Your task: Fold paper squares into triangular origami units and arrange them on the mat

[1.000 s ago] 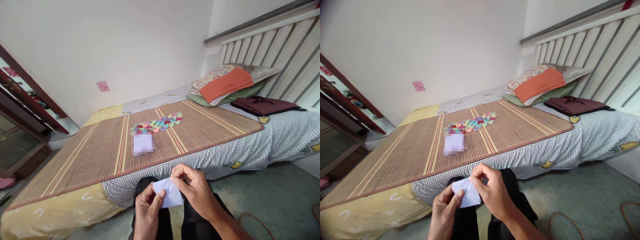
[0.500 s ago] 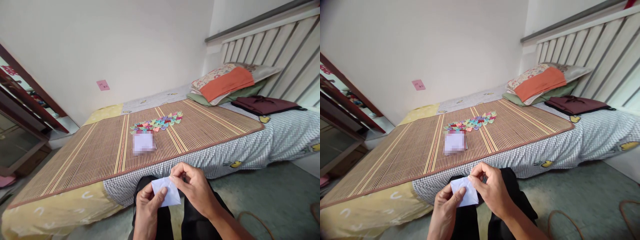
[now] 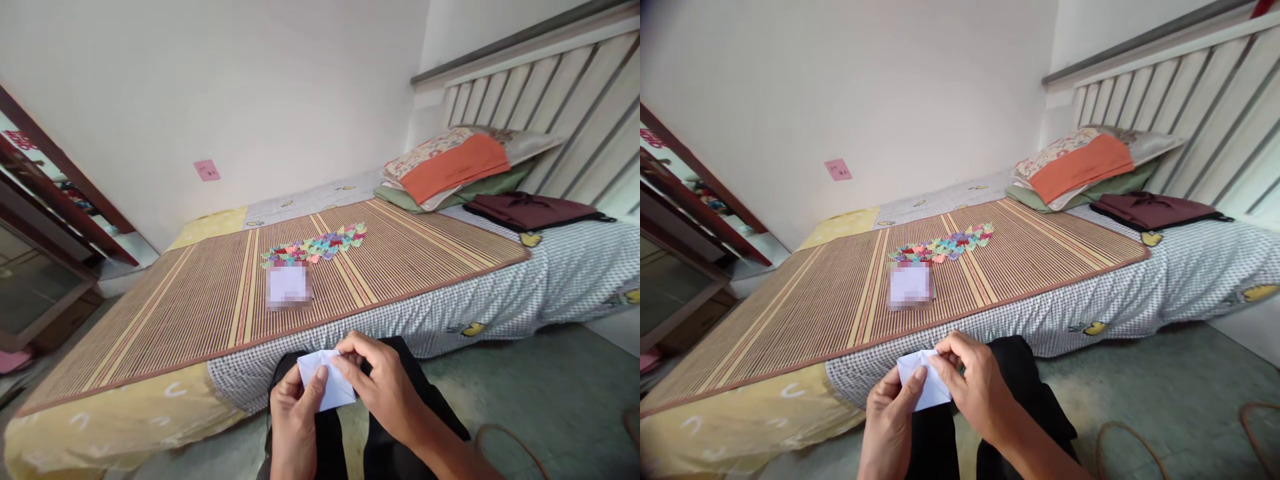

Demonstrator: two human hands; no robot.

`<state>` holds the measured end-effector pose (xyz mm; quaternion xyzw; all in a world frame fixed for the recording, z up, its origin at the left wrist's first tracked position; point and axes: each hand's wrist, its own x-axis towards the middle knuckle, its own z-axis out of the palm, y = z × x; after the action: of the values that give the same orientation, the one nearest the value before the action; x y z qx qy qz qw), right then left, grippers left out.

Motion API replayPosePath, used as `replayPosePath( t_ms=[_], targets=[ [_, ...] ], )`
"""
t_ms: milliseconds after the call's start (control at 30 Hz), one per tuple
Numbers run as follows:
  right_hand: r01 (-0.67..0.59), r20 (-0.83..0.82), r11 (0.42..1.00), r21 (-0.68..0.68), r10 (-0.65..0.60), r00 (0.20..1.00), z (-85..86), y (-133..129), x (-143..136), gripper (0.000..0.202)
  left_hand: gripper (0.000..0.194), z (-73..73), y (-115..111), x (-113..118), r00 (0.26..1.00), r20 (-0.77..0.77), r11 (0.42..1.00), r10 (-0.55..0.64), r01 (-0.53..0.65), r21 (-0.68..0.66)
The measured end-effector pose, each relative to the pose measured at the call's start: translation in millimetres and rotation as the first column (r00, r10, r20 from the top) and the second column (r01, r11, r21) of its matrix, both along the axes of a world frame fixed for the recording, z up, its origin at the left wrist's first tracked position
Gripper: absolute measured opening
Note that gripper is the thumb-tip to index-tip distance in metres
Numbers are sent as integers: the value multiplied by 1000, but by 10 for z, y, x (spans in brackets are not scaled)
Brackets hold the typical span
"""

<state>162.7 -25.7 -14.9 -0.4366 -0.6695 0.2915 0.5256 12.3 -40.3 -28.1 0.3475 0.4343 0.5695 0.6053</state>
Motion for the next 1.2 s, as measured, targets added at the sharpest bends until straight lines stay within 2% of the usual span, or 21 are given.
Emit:
replayPosePath(
  t_ms=[67,133,300,400,467,600,700,900,1000,1133,1200],
  targets=[
    [19,37,998,52,-21,999,-30,1,-12,20,31,-16,-4,1,999,-39,1000,27,-26,11],
    [21,39,999,42,-22,999,-36,-2,-16,22,32,-31,-3,-5,995,-92,999,36,-33,29],
    [-19,-123,990,-138,2,992,-19,-14,-30,29,31,-19,-10,-23,983,-177,995,-43,59,86],
    [-25,-195,981,-192,-13,981,-28,-4,-36,33,31,25,-22,-17,980,-161,985,-120,138,106],
    [-21,-222,975,-221,-30,975,-35,8,-33,33,30,44,-23,-10,981,-135,983,-137,152,107],
    [-59,-297,961,-271,-26,954,-43,35,-25,36,26,10,3,-20,994,-78,992,-82,89,94],
    [-92,-347,952,-294,-17,938,-53,52,-28,39,32,-50,34,-54,997,-73,995,-24,31,96],
    [-80,-347,953,-292,-27,938,-110,60,-33,41,46,-59,36,-101,967,-237,984,92,-53,168],
    [1,-285,968,-251,-75,956,-146,61,-26,40,48,-31,15,-84,946,-306,978,108,-46,203],
    [82,-233,974,-209,-131,963,-161,75,-4,39,32,-23,1,-22,960,-274,985,55,-7,173],
    [84,-247,974,-208,-136,960,-159,85,7,39,44,-28,-3,7,970,-240,988,40,-3,155]
  ],
)
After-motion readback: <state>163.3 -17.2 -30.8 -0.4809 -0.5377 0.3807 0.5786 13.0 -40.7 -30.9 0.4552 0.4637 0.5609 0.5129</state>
